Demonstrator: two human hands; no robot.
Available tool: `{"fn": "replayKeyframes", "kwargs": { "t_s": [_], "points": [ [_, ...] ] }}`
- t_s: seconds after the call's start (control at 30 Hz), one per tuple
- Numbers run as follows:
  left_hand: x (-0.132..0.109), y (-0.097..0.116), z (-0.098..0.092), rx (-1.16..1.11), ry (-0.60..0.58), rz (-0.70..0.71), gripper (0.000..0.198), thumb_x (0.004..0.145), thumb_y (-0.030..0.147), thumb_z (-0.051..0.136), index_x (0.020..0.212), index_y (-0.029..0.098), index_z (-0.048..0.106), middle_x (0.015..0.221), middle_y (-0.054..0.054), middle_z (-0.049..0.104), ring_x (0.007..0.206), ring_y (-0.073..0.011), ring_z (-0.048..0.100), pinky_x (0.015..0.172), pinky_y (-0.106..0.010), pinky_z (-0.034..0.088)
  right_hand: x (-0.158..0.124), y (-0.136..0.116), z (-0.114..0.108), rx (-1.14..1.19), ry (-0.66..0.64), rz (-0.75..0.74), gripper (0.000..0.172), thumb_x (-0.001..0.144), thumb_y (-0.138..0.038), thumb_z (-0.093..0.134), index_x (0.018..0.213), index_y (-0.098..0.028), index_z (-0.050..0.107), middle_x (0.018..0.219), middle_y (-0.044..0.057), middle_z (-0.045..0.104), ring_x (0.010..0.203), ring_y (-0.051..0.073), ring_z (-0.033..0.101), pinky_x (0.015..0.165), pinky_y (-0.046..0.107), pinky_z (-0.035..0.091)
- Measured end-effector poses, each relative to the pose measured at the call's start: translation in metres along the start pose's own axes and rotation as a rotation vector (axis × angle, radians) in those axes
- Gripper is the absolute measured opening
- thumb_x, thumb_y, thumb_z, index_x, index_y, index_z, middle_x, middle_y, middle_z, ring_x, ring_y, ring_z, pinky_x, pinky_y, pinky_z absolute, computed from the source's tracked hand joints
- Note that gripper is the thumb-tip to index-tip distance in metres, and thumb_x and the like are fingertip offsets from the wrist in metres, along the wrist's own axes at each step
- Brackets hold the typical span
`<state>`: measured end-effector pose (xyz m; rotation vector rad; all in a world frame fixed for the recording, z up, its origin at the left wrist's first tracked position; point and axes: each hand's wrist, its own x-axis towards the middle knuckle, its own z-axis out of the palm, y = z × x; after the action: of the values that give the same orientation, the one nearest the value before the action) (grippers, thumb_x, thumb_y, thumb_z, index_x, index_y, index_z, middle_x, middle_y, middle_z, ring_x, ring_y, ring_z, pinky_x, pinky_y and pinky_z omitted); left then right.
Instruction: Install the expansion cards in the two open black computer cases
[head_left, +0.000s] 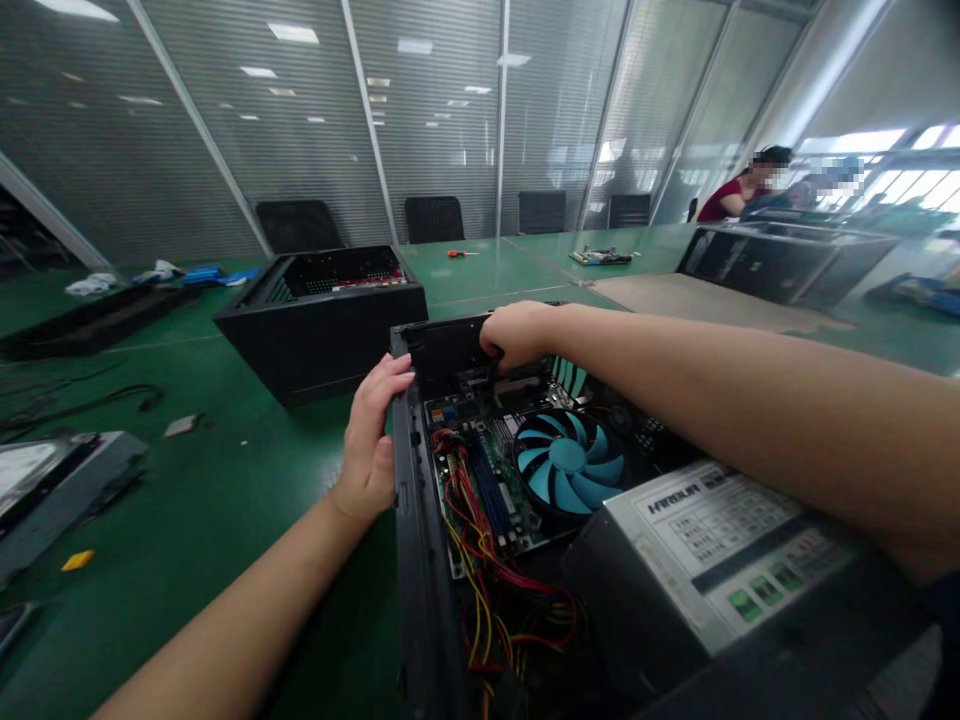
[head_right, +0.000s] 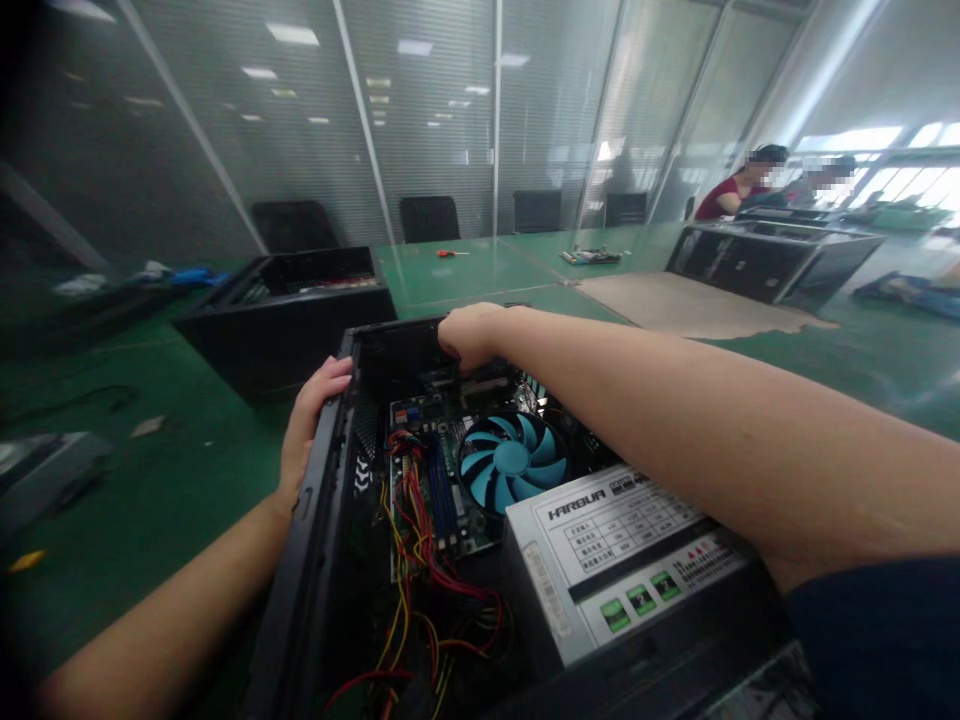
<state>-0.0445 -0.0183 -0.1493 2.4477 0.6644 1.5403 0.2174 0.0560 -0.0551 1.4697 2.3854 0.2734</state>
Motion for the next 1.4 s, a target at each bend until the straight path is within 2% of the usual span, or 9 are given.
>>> {"fn": "replayKeyframes", "kwargs": {
  "t_s": [0.13,0.3,0.47,0.63,0.73,0.83,1.07,1.27,1.4],
  "points": [
    [-0.001,-0.002,-0.003,0.017,-0.020,0.009,0.057,0.094,0.058,0.024,0.140,0.032,0.046,0.149,-0.003,0.046,0.145,-0.0256,0.035,0.125,-0.053,0.026,0.000,-0.008,0.001,0.004,-0.022,-0.031,0.041,0.068,-0.036,0.075,0.107,-0.020,0.073,0.102,0.008,0.072,0.088,0.022,0.066,0.075,0.031,0.049],
    [-0.001,0.003,-0.004,0.037,-0.034,0.020,0.058,0.096,0.056,0.022,0.142,0.029,0.043,0.152,-0.006,0.043,0.146,-0.0262,0.033,0.124,-0.053,0.026,0.006,-0.020,0.003,-0.064,0.026,-0.029,0.044,0.071,-0.028,0.071,0.112,-0.012,0.071,0.106,0.018,0.070,0.094,0.030,0.068,0.077,0.039,0.053],
    [-0.002,0.000,-0.006,0.056,-0.053,0.044,0.057,0.096,0.054,0.022,0.144,0.028,0.041,0.152,-0.007,0.043,0.146,-0.0266,0.034,0.123,-0.053,0.027,0.011,-0.024,0.002,-0.092,0.040,-0.032,0.042,0.070,-0.016,0.069,0.113,-0.015,0.071,0.109,0.018,0.070,0.096,0.030,0.068,0.079,0.041,0.054],
    [-0.003,-0.002,-0.006,0.047,-0.055,0.051,0.056,0.097,0.051,0.022,0.145,0.028,0.039,0.153,-0.007,0.042,0.146,-0.0260,0.032,0.123,-0.052,0.027,-0.003,-0.019,-0.010,-0.080,0.039,0.034,0.042,0.068,-0.019,0.072,0.110,-0.011,0.072,0.103,0.019,0.071,0.094,0.033,0.068,0.077,0.042,0.052],
    [-0.003,-0.002,-0.005,0.032,-0.048,0.040,0.054,0.097,0.048,0.025,0.145,0.028,0.039,0.153,-0.007,0.041,0.144,-0.0253,0.034,0.122,-0.050,0.027,-0.013,-0.019,-0.021,-0.073,0.056,0.037,0.034,0.071,-0.024,0.069,0.104,-0.017,0.073,0.099,0.014,0.072,0.088,0.027,0.067,0.073,0.036,0.050],
    [-0.003,-0.005,-0.004,0.023,-0.052,0.073,0.057,0.096,0.051,0.026,0.146,0.027,0.039,0.153,-0.008,0.040,0.142,-0.0260,0.036,0.119,-0.050,0.029,-0.018,-0.020,-0.028,-0.044,0.041,-0.006,0.028,0.071,-0.028,0.068,0.097,-0.022,0.073,0.096,0.009,0.071,0.081,0.022,0.065,0.066,0.030,0.044],
    [-0.005,-0.010,-0.007,0.057,-0.076,0.108,0.055,0.096,0.041,0.036,0.148,0.025,0.036,0.154,-0.010,0.038,0.142,-0.0255,0.035,0.119,-0.049,0.030,-0.019,-0.007,-0.029,0.081,0.093,-0.171,0.022,0.076,-0.034,0.067,0.092,-0.019,0.067,0.087,0.004,0.065,0.071,0.014,0.052,0.060,0.027,0.031],
    [-0.004,-0.011,-0.007,0.079,-0.073,0.130,0.055,0.095,0.036,0.038,0.149,0.025,0.034,0.155,-0.010,0.037,0.143,-0.0259,0.035,0.119,-0.051,0.031,-0.025,0.000,-0.034,0.303,0.155,-0.314,0.019,0.085,-0.033,0.061,0.085,-0.015,0.067,0.070,-0.001,0.057,0.064,0.010,0.044,0.062,0.026,0.031],
    [-0.005,-0.013,-0.005,0.093,-0.074,0.118,0.055,0.095,0.036,0.038,0.148,0.026,0.034,0.154,-0.010,0.038,0.142,-0.0256,0.036,0.119,-0.050,0.031,-0.023,0.009,-0.030,0.456,0.106,-0.392,0.028,0.090,-0.035,0.055,0.100,-0.014,0.071,0.078,0.000,0.064,0.069,0.010,0.050,0.068,0.024,0.035]
  ]
}}
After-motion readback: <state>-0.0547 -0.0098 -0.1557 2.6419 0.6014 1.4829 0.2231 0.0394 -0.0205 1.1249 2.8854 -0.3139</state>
